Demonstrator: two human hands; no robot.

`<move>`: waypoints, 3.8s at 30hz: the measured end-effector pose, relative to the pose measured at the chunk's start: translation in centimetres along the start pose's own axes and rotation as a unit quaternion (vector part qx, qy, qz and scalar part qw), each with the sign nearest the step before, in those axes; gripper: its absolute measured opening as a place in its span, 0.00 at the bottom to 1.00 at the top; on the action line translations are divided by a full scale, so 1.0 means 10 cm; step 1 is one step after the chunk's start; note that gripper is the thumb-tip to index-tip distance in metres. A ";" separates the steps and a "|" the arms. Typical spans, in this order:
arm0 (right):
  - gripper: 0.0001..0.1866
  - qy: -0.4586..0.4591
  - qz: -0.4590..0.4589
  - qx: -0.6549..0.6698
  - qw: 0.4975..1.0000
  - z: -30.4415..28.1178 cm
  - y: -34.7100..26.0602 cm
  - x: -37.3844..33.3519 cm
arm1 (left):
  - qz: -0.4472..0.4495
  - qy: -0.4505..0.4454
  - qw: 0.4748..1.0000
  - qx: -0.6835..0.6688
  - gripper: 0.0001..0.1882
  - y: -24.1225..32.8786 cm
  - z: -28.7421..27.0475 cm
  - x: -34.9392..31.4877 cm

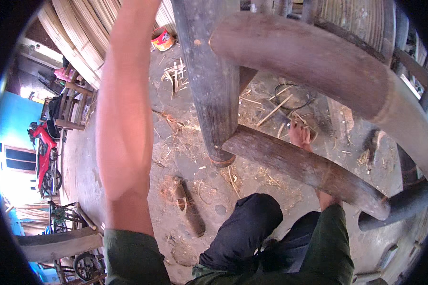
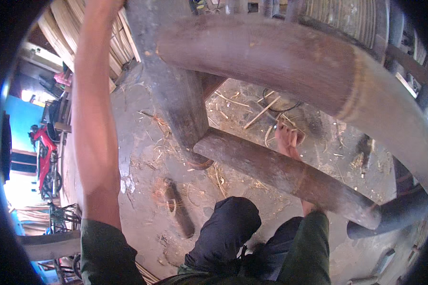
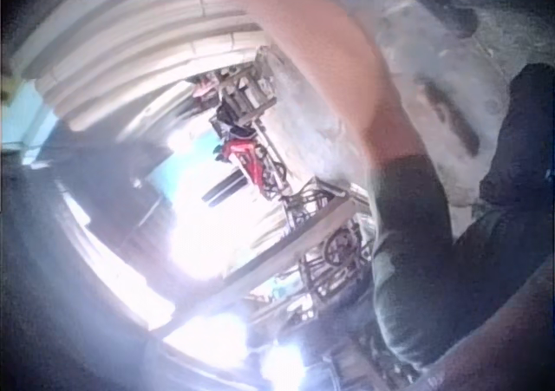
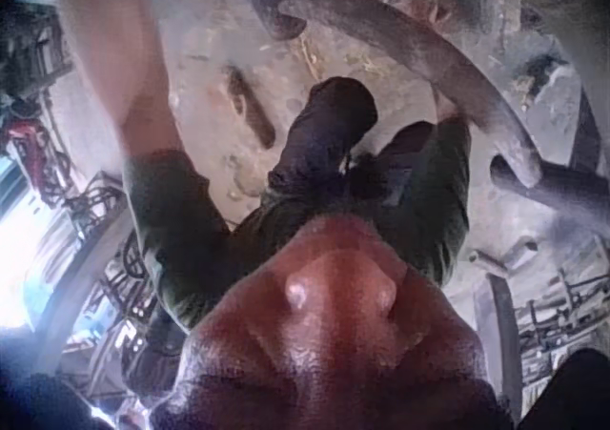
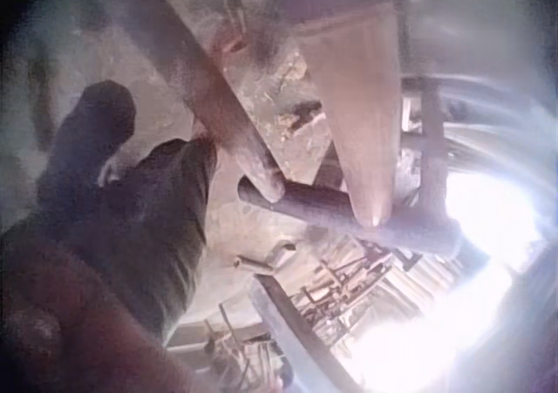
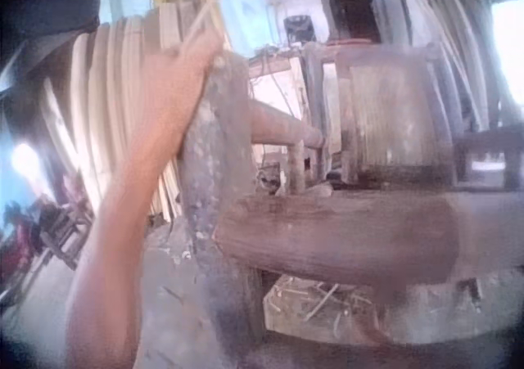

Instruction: The person weaves thin bamboo strips into the seat frame of a wooden chair. They interlace the strips by hand, pulling them through the existing weave and tightening them to form a flat surface. The person briefly uses a knife to trim a strip before continuing the weaving process.

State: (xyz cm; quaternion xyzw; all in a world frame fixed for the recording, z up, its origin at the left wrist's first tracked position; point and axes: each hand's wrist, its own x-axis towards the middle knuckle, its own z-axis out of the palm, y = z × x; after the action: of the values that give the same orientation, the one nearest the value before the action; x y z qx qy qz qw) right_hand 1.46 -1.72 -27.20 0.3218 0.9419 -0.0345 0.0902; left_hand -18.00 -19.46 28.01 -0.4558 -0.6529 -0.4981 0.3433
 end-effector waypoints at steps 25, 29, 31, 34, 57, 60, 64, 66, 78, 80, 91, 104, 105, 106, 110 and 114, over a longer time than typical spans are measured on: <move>0.14 0.092 0.340 0.267 0.897 0.13 0.91 -6.48 | -0.181 0.091 0.979 0.019 0.25 0.25 -0.69 -0.89; 0.12 0.114 0.447 0.309 0.832 0.21 0.63 -6.87 | -0.152 0.122 0.981 0.010 0.21 0.34 -0.65 -1.03; 0.10 0.151 0.485 0.314 0.802 0.38 0.60 -6.93 | -0.130 0.152 0.980 0.005 0.20 0.43 -0.64 -1.07; 0.07 0.219 0.508 0.420 0.719 0.54 0.55 -7.03 | -0.166 0.149 0.975 -0.004 0.19 0.40 -0.73 -1.24; 0.19 0.457 0.469 0.522 0.546 -1.64 1.99 -5.10 | -0.044 0.169 0.984 0.032 0.15 0.32 -1.13 -2.23; 0.17 0.505 0.400 0.541 0.540 -2.07 2.32 -4.67 | -0.080 0.142 0.985 0.059 0.15 0.40 -1.17 -2.34; 0.17 0.473 0.355 0.563 0.577 -2.05 2.59 -4.53 | -0.101 0.144 0.982 0.066 0.15 0.44 -1.19 -2.44; 0.16 0.452 0.346 0.549 0.612 -1.99 2.54 -4.51 | -0.085 0.149 0.983 0.063 0.17 0.44 -1.16 -2.44; 0.15 0.451 0.403 0.531 0.594 -2.31 2.55 -4.75 | -0.086 0.157 0.954 0.240 0.12 0.66 -1.42 -2.20; 0.16 0.461 0.416 0.511 0.595 -2.87 2.40 -4.88 | -0.265 0.127 0.940 0.171 0.11 0.96 -1.55 -2.13; 0.40 0.427 0.090 0.698 0.567 -4.09 1.14 -4.82 | -0.119 -0.497 0.849 -0.134 0.15 3.07 -0.21 -2.49; 0.33 0.403 0.165 0.710 0.553 -4.35 1.59 -4.85 | -0.285 -0.663 0.550 -0.420 0.17 3.05 -0.30 -2.43; 0.32 0.428 0.170 0.696 0.552 -4.41 1.61 -4.89 | -0.290 -0.633 0.577 -0.427 0.18 3.03 -0.32 -2.40; 0.30 0.449 0.221 0.620 0.604 -4.46 1.64 -4.93 | -0.359 -0.589 0.558 -0.461 0.21 2.98 -0.23 -2.35; 0.29 0.537 0.177 0.432 0.703 -4.46 2.01 -4.94 | -0.501 -0.467 0.388 -0.617 0.19 2.97 0.14 -2.06; 0.30 0.537 0.218 0.328 0.746 -4.60 1.90 -4.83 | -0.485 -0.428 0.436 -0.626 0.13 3.01 0.35 -1.84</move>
State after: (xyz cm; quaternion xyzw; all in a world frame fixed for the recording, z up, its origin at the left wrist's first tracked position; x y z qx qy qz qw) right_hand 43.76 -10.02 27.11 0.4938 0.6695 -0.1422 -0.5363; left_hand 16.65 -18.08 20.64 -0.3104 -0.3408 -0.5971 -0.6565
